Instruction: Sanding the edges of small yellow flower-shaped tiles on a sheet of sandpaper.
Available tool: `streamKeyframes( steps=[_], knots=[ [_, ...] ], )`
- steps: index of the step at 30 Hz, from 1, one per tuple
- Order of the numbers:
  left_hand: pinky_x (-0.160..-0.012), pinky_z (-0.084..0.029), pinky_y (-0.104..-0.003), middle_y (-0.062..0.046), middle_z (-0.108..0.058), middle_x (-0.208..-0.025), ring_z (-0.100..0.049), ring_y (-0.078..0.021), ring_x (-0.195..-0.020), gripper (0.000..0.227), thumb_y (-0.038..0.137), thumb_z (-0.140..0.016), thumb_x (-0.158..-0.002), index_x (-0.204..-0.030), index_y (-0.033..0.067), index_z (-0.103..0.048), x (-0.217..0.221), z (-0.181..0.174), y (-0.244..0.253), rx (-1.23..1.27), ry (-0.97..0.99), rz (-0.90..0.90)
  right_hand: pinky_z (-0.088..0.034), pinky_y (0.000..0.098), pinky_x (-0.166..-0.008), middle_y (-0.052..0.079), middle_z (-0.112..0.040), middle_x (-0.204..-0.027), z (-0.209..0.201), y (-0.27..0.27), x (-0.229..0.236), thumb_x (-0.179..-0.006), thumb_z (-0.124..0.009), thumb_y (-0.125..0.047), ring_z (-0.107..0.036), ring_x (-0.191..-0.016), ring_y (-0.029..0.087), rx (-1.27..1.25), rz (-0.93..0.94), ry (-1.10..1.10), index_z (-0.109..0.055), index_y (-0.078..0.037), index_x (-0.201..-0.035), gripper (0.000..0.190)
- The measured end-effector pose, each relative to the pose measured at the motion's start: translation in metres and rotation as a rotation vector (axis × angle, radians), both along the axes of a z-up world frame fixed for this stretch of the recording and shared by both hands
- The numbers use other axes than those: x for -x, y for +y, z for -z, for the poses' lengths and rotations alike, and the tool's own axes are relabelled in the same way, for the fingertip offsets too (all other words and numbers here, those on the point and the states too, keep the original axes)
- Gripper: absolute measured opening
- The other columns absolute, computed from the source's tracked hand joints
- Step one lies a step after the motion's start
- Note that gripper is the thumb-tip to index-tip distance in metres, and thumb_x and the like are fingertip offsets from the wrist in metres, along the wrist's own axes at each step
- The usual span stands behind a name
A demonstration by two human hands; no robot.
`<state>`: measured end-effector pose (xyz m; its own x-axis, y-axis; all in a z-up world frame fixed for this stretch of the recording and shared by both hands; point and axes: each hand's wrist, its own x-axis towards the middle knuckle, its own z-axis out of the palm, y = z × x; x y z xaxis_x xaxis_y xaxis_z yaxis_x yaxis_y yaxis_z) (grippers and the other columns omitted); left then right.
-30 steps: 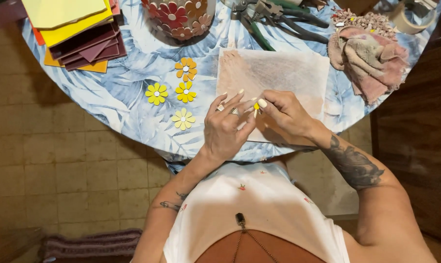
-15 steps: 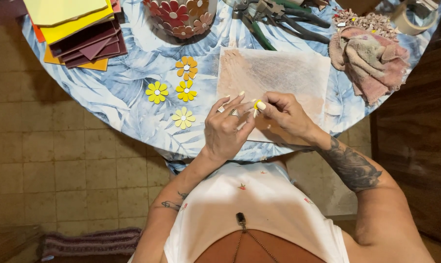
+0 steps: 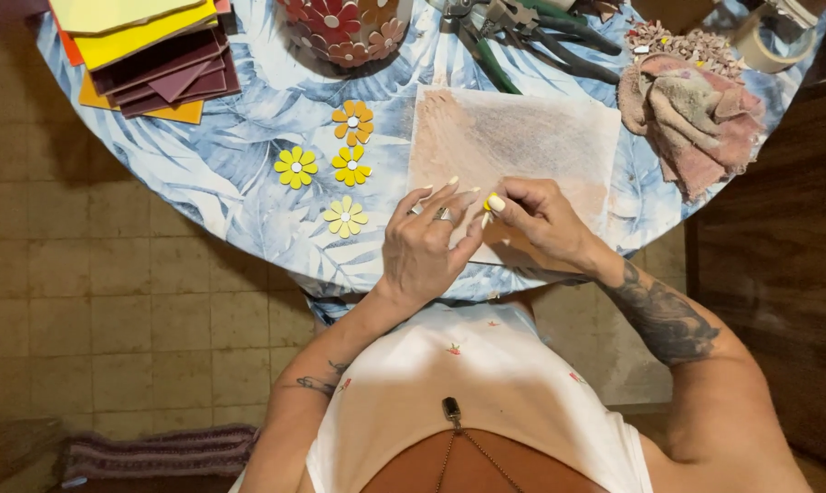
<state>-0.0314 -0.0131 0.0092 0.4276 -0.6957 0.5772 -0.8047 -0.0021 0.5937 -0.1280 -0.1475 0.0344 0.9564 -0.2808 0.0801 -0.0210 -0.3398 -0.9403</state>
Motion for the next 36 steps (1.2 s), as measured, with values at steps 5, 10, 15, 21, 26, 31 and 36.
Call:
streamKeyframes(
  steps=[5,10,15,21,26,31,36],
  knots=[
    [-0.095,-0.02,-0.05,-0.011,-0.058,-0.104,-0.053,-0.0311,-0.102,0.034,0.032,-0.057,-0.077,-0.103,0.009,-0.06,-0.007,-0.002,0.014,-0.307,-0.145,0.101,-0.042,0.0319,-0.05,0.008,-0.044,-0.059,0.016,-0.022,0.031,-0.078,-0.051,-0.017,-0.05,-0.057,0.025,0.846,0.013,0.039,-0.052,-0.006,-0.069,0.014],
    [-0.1,-0.009,-0.055,-0.011,-0.053,-0.115,-0.046,-0.0327,-0.11,0.042,0.038,-0.054,-0.077,-0.11,0.0126,-0.056,-0.013,0.01,0.019,-0.46,-0.179,0.188,-0.044,0.0313,-0.052,0.006,-0.043,-0.059,0.039,-0.025,0.021,-0.071,-0.051,-0.014,-0.053,-0.059,0.024,1.101,-0.024,0.077,-0.049,-0.009,-0.064,0.009],
    [-0.101,-0.009,-0.054,-0.01,-0.051,-0.116,-0.045,-0.0319,-0.112,0.047,0.042,-0.054,-0.075,-0.112,0.0144,-0.054,-0.013,0.017,0.02,-0.502,-0.184,0.2,-0.041,0.0362,-0.05,0.008,-0.045,-0.062,0.055,-0.025,-0.063,-0.074,-0.05,-0.013,-0.052,-0.06,0.026,1.04,-0.003,-0.065,-0.049,-0.006,-0.065,0.011],
    [-0.1,-0.015,-0.052,-0.007,-0.05,-0.116,-0.044,-0.0291,-0.113,0.049,0.047,-0.056,-0.07,-0.109,0.0167,-0.055,-0.013,0.015,0.019,-0.531,-0.18,0.18,-0.041,0.0355,-0.053,0.007,-0.044,-0.063,0.048,-0.037,-0.067,-0.073,-0.048,-0.018,-0.051,-0.061,0.026,1.187,-0.081,-0.019,-0.048,-0.01,-0.066,0.011],
    [-0.1,-0.016,-0.052,-0.008,-0.05,-0.116,-0.045,-0.0296,-0.111,0.051,0.049,-0.056,-0.069,-0.107,0.0159,-0.056,-0.013,0.008,0.018,-0.535,-0.195,0.18,-0.042,0.0344,-0.052,0.005,-0.046,-0.062,0.04,-0.048,0.03,-0.068,-0.047,-0.021,-0.053,-0.06,0.024,1.269,-0.214,0.115,-0.047,-0.012,-0.068,0.009],
    [-0.102,-0.015,-0.051,-0.008,-0.05,-0.115,-0.045,-0.0299,-0.111,0.051,0.05,-0.057,-0.067,-0.105,0.0155,-0.057,-0.014,0.004,0.019,-0.528,-0.209,0.172,-0.04,0.0363,-0.049,0.005,-0.042,-0.059,0.041,-0.039,0.005,-0.069,-0.046,-0.022,-0.051,-0.057,0.026,1.239,-0.14,0.14,-0.045,-0.012,-0.064,0.011],
    [-0.102,-0.016,-0.051,-0.01,-0.049,-0.116,-0.047,-0.0326,-0.109,0.05,0.047,-0.056,-0.068,-0.104,0.0122,-0.056,-0.014,0.002,0.02,-0.502,-0.212,0.187,-0.038,0.0326,-0.047,0.003,-0.044,-0.061,0.07,-0.054,-0.095,-0.073,-0.046,-0.022,-0.049,-0.055,0.022,1.357,-0.001,-0.067,-0.048,-0.012,-0.065,0.013]
  ],
)
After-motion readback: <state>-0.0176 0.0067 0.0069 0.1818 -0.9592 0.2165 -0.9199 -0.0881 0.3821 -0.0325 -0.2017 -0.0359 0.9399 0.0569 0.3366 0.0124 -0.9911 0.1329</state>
